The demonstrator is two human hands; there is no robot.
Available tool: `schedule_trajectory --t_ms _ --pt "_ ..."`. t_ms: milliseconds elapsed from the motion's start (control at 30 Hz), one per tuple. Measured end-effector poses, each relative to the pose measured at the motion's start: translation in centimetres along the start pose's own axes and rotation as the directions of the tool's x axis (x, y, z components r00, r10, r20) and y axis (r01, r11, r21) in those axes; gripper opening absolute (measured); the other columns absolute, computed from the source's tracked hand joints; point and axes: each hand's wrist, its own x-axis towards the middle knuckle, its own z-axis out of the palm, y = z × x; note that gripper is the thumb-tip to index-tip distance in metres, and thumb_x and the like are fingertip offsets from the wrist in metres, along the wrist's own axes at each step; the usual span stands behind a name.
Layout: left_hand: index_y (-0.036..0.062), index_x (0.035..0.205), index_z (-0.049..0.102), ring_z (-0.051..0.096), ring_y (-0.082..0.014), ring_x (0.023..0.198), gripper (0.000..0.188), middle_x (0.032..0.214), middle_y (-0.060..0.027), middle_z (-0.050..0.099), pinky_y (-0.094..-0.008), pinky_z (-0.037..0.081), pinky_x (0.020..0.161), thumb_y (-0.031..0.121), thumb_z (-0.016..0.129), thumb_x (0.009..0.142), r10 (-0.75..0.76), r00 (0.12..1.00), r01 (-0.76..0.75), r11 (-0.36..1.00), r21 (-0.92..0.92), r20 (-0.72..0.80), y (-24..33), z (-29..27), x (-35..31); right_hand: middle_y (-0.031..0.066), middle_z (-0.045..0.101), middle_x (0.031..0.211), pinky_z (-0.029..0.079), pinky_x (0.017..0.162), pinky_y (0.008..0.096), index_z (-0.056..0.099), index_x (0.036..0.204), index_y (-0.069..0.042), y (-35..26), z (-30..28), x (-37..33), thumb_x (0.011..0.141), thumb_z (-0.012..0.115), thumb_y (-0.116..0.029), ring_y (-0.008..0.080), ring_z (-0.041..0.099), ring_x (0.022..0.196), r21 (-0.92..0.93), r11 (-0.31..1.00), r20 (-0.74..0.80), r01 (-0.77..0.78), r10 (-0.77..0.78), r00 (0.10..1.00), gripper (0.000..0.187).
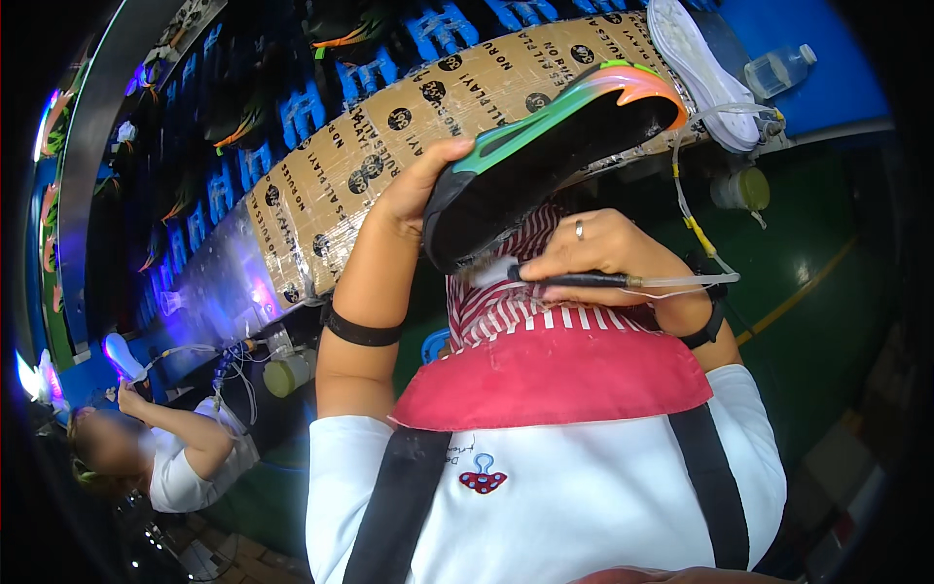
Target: Applying sealant or adhesive to shoe soles using a specialized applicator tool.
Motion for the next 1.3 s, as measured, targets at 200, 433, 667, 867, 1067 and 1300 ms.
schedule_trajectory --t_ms 200,433,667,867,1067,1300 --pt "-0.0031 0.108 0.06 0.065 -0.0183 0.083 0.046 0.099 -0.015 0.065 -0.0279 0.053 0.075 0.034 0.063 0.082 -0.153 0.978 0.178 0.968 0.177 -0.145 0.1 0.7 0.6 0.0076 0.059 0.068 0.048 0.06 0.0327 0.068 0.094 -0.008 0.5 0.3 0.3 0.071 0.073 -0.015 0.0251 0.057 0.065 -0.138 0.99 -0.02 -0.008 0.006 1.0 0.024" --pt "-0.002 0.108 0.061 0.064 -0.0175 0.081 0.049 0.098 -0.0143 0.066 -0.0273 0.052 0.072 0.039 0.065 0.081 -0.194 0.963 0.24 0.935 0.262 -0.188 0.7 0.8 0.3 0.007 0.06 0.07 0.048 0.061 0.0311 0.068 0.094 -0.009 0.3 0.3 0.6 0.071 0.073 -0.013 0.0245 0.058 0.064 -0.083 0.997 -0.115 0.002 -0.011 0.993 0.024" --pt "-0.0022 0.108 0.061 0.065 -0.0159 0.078 0.05 0.095 -0.0132 0.066 -0.0262 0.053 0.069 0.041 0.063 0.083 -0.181 0.941 0.283 0.885 0.37 -0.285 1.5 1.6 -0.5 0.0055 0.057 0.066 0.047 0.058 0.0302 0.067 0.096 -0.01 0.5 0.3 -0.3 0.073 0.069 -0.015 0.0216 0.057 0.064 -0.209 0.978 0.058 0.013 -0.001 0.998 0.023" --pt "-0.0019 0.108 0.061 0.065 -0.0159 0.078 0.049 0.096 -0.0128 0.066 -0.0263 0.053 0.069 0.04 0.062 0.084 -0.225 0.942 0.311 0.866 0.391 -0.25 2.1 1.3 -0.6 0.006 0.056 0.066 0.047 0.057 0.0299 0.067 0.095 -0.01 0.1 0.3 -0.3 0.074 0.068 -0.013 0.0219 0.057 0.064 -0.248 0.969 0.041 0.002 0.009 0.999 0.021" --pt "-0.0017 0.11 0.06 0.065 -0.0187 0.084 0.047 0.098 -0.014 0.066 -0.0284 0.053 0.074 0.038 0.06 0.086 -0.138 0.976 0.194 0.904 0.381 -0.17 1.6 1.2 -1.1 0.0114 0.065 0.074 0.047 0.06 0.0306 0.067 0.092 -0.003 -0.3 -0.9 0.2 0.073 0.072 -0.012 0.0226 0.061 0.064 -0.012 0.988 -0.299 -0.152 0.141 0.944 0.022" --pt "-0.0022 0.125 0.049 0.061 -0.0247 0.102 0.052 0.117 -0.0161 0.059 -0.0353 0.048 0.091 0.033 0.05 0.086 -0.055 0.988 0.058 0.998 0.018 -0.146 -1.4 -0.4 -1.4 0.0059 0.065 0.077 0.046 0.064 0.0242 0.067 0.093 -0.002 2.8 -1.1 -1.0 0.076 0.07 -0.009 0.0099 0.06 0.07 0.328 0.899 -0.595 -0.289 0.434 0.676 0.018"
